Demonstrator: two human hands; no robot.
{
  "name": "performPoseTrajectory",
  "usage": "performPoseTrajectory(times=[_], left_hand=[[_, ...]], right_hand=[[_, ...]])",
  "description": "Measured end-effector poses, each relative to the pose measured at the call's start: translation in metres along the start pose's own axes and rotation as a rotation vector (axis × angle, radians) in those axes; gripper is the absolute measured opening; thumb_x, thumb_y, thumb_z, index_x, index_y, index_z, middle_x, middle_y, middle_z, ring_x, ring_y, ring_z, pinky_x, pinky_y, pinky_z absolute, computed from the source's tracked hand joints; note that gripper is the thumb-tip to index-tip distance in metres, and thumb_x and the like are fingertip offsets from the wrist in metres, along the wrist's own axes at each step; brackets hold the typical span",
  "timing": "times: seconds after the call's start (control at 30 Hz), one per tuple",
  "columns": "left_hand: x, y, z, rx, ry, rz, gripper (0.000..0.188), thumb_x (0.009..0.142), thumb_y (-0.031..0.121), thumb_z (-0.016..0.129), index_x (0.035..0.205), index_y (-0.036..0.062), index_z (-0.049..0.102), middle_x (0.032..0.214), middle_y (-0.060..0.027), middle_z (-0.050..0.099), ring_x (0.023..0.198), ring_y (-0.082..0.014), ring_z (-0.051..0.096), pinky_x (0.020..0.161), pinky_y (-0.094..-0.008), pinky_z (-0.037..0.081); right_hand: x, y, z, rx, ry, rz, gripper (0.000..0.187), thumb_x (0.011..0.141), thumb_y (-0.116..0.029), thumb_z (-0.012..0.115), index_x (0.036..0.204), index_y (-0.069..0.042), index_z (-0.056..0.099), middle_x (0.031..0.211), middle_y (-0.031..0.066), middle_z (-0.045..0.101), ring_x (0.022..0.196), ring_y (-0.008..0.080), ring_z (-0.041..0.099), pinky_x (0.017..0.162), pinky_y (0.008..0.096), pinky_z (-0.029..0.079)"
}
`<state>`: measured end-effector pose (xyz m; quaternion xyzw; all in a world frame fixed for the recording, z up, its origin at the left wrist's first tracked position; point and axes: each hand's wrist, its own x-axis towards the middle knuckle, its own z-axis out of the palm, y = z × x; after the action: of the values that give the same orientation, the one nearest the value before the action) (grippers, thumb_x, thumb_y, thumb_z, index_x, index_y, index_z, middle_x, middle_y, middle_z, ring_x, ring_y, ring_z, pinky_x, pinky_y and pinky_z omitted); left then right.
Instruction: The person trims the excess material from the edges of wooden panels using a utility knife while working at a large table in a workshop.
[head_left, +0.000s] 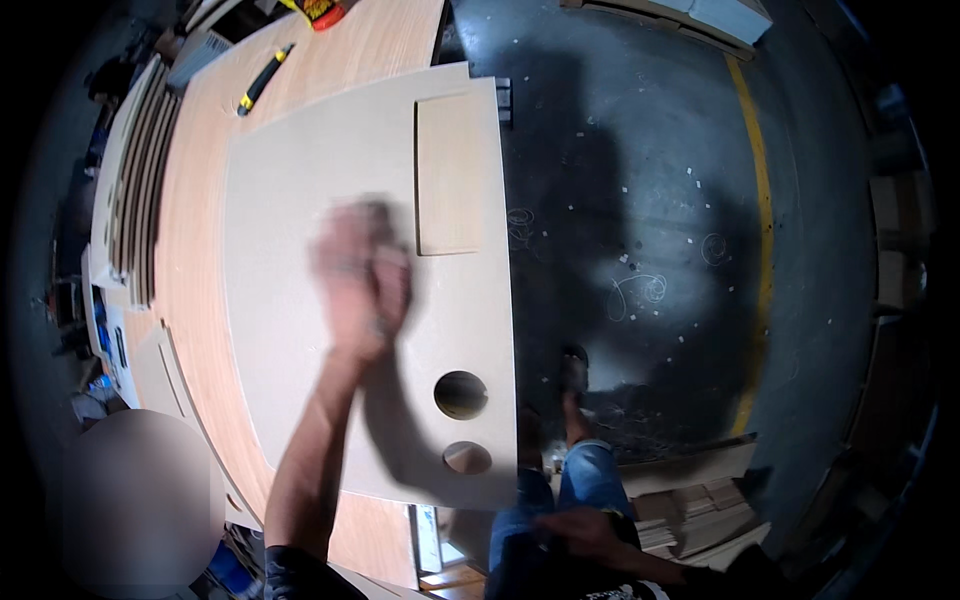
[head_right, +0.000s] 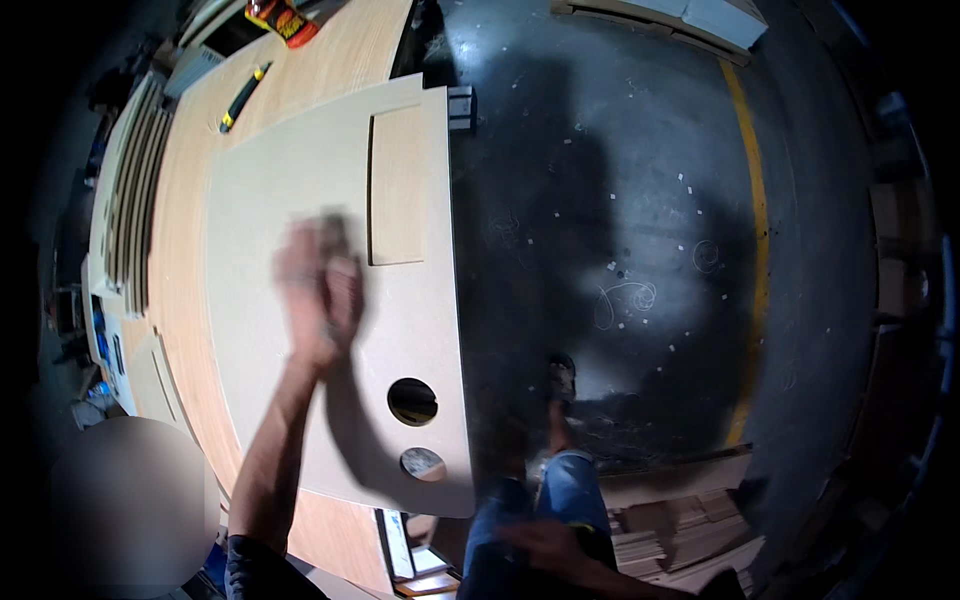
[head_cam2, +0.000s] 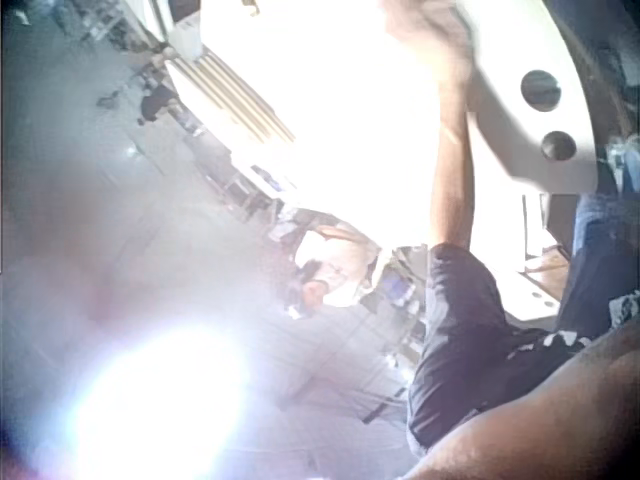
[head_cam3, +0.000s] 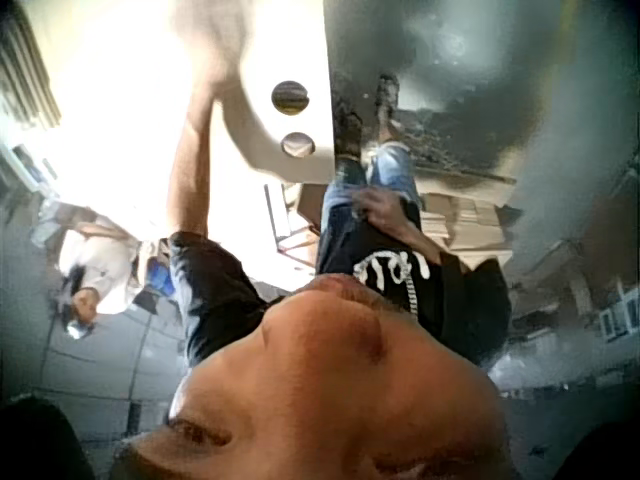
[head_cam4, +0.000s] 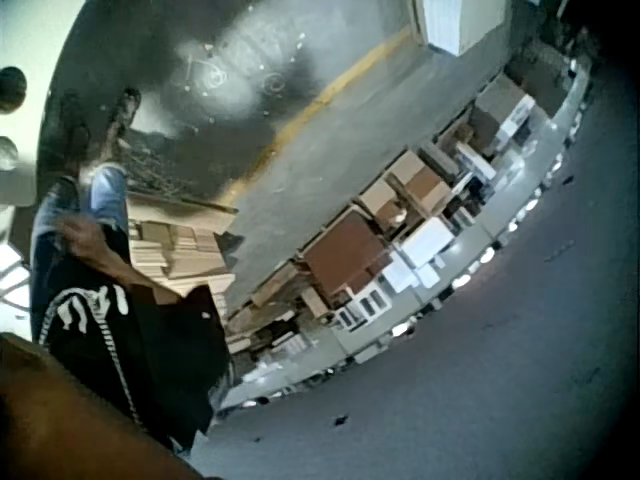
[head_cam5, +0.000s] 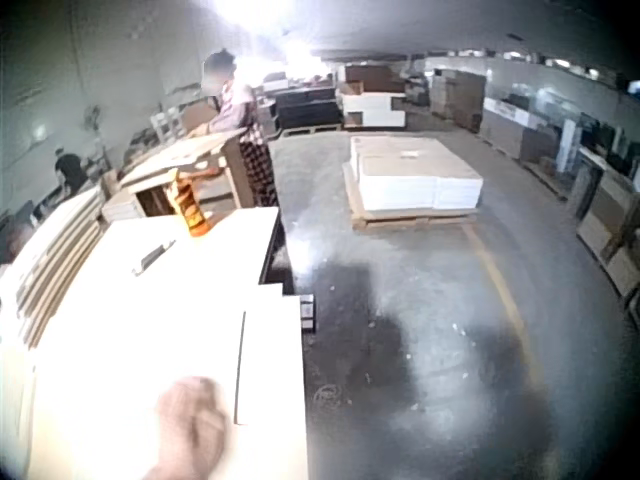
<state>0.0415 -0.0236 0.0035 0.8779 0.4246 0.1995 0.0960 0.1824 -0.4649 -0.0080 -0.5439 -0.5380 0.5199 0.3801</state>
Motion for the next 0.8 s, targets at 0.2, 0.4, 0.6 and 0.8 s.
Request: performPoseTrajectory(times=[0.2, 0.4, 0.6, 0.8], left_hand=[[0.064, 0.082, 0.008, 0.031, -0.476, 0.905, 0.031, 0.09, 0.036, 0.063, 0.089, 0.0059, 0.072, 0.11, -0.0108, 0.065, 0.119, -0.0262, 0.055, 0.109, -0.0444, 0.037], [0.134, 0.064, 0.007, 0.188, -0.377, 1.041, 0.034, 0.092, 0.035, 0.061, 0.102, 0.0048, 0.072, 0.123, -0.0107, 0.064, 0.123, -0.0251, 0.055, 0.105, -0.035, 0.043], [0.107, 0.036, -0.007, 0.149, -0.34, 0.863, 0.038, 0.093, 0.028, 0.059, 0.122, 0.0042, 0.062, 0.129, -0.0137, 0.06, 0.12, -0.0269, 0.058, 0.101, -0.0386, 0.046], [-0.056, -0.123, -0.057, 0.261, 0.004, -0.259, 0.051, 0.101, 0.029, 0.042, 0.136, -0.0081, 0.044, 0.144, -0.0274, 0.039, 0.136, -0.0438, 0.033, 0.111, -0.052, 0.028]], right_hand=[[-0.019, 0.027, -0.03, 0.602, 0.958, 0.863, 0.025, 0.098, -0.006, 0.049, 0.119, 0.004, 0.06, 0.089, 0.0122, 0.066, 0.079, 0.0158, 0.064, 0.071, 0.031, 0.054], [-0.083, 0.048, 0.048, 1.058, 0.676, 0.908, 0.016, 0.095, -0.013, 0.054, 0.103, 0.002, 0.053, 0.085, 0.0156, 0.065, 0.073, 0.0253, 0.065, 0.067, 0.0369, 0.054], [-0.068, 0.05, 0.067, 1.047, 0.632, 0.909, 0.016, 0.098, -0.017, 0.053, 0.102, -0.001, 0.055, 0.085, 0.0128, 0.064, 0.076, 0.0237, 0.066, 0.07, 0.034, 0.053], [0.091, 0.012, -0.009, 0.64, 0.598, 0.298, 0.018, 0.098, -0.012, 0.053, 0.11, -0.001, 0.058, 0.102, 0.01, 0.066, 0.093, 0.0163, 0.065, 0.08, 0.029, 0.051]])
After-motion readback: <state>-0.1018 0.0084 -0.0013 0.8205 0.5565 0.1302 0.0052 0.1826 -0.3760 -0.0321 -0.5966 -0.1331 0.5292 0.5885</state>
